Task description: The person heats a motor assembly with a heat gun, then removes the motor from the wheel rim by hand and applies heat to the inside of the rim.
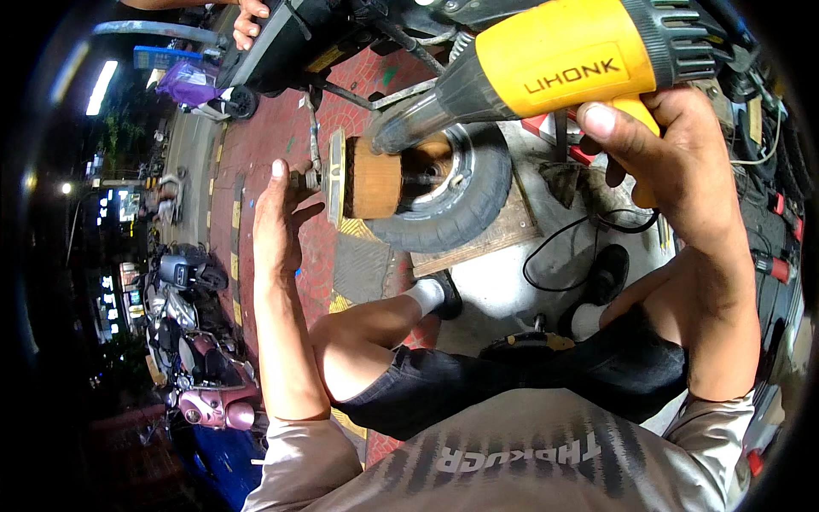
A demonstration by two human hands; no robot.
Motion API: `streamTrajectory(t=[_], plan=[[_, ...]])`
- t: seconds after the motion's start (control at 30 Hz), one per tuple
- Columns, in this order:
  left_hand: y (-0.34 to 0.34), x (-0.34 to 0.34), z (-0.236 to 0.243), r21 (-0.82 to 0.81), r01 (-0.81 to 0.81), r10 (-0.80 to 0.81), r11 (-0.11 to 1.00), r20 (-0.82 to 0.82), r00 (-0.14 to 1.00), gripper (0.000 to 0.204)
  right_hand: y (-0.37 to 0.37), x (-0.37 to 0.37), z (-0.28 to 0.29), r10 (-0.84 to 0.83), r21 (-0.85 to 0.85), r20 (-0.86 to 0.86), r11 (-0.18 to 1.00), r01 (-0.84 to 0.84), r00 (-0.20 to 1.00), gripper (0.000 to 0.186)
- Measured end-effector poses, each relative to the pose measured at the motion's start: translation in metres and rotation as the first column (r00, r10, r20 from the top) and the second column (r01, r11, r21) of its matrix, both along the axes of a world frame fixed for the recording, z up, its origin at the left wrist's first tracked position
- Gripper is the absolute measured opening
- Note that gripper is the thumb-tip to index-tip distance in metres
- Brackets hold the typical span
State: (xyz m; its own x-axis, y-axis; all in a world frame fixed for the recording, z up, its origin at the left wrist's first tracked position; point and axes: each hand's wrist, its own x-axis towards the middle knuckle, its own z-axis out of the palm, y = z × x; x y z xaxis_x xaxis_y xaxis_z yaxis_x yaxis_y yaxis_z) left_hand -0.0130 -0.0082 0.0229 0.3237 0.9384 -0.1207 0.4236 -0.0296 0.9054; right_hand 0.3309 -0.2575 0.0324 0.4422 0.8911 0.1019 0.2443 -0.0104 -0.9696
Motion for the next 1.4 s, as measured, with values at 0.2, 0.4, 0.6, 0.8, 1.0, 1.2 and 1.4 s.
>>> streamTrajectory(t=[0.2, 0.4, 0.6, 0.8, 1.0, 1.2, 1.4], plan=[[0.005, 0.004, 0.005, 0.139, -0.074, 0.086, 0.988, -0.085, 0.993, 0.065, 0.057, 0.047, -0.018, 0.206, -0.04, -0.08, 0.977, -0.209, 0.975, 0.046], [-0.001, 0.007, 0.006, 0.205, -0.13, 0.163, 0.97, -0.151, 0.975, 0.051, 0.104, 0.072, -0.029, 0.404, 0.182, -0.117, 0.907, -0.381, 0.907, 0.049], [-0.002, 0.02, 0.003, 0.116, -0.129, 0.142, 0.985, -0.108, 0.984, 0.045, 0.111, 0.092, -0.052, 0.334, 0.04, -0.026, 0.942, -0.333, 0.942, 0.06], [0.001, 0.027, 0.0, 0.048, -0.1, 0.102, 0.994, -0.05, 0.994, 0.042, 0.098, 0.084, -0.047, 0.298, -0.029, -0.094, 0.953, -0.302, 0.95, 0.063], [0.0, 0.029, 0.0, 0.073, -0.057, 0.059, 0.996, -0.025, 0.998, 0.04, 0.084, 0.082, -0.051, 0.239, -0.014, -0.151, 0.97, -0.244, 0.959, 0.057], [0.0, 0.028, -0.006, 0.105, -0.082, 0.082, 0.991, 0.001, 0.997, 0.041, 0.075, 0.068, -0.049, 0.229, 0.019, -0.157, 0.973, -0.229, 0.961, 0.057], [0.0, 0.029, -0.005, 0.134, -0.087, 0.092, 0.987, -0.032, 0.995, 0.043, 0.066, 0.073, -0.047, 0.277, -0.044, -0.073, 0.959, -0.28, 0.958, 0.056]])
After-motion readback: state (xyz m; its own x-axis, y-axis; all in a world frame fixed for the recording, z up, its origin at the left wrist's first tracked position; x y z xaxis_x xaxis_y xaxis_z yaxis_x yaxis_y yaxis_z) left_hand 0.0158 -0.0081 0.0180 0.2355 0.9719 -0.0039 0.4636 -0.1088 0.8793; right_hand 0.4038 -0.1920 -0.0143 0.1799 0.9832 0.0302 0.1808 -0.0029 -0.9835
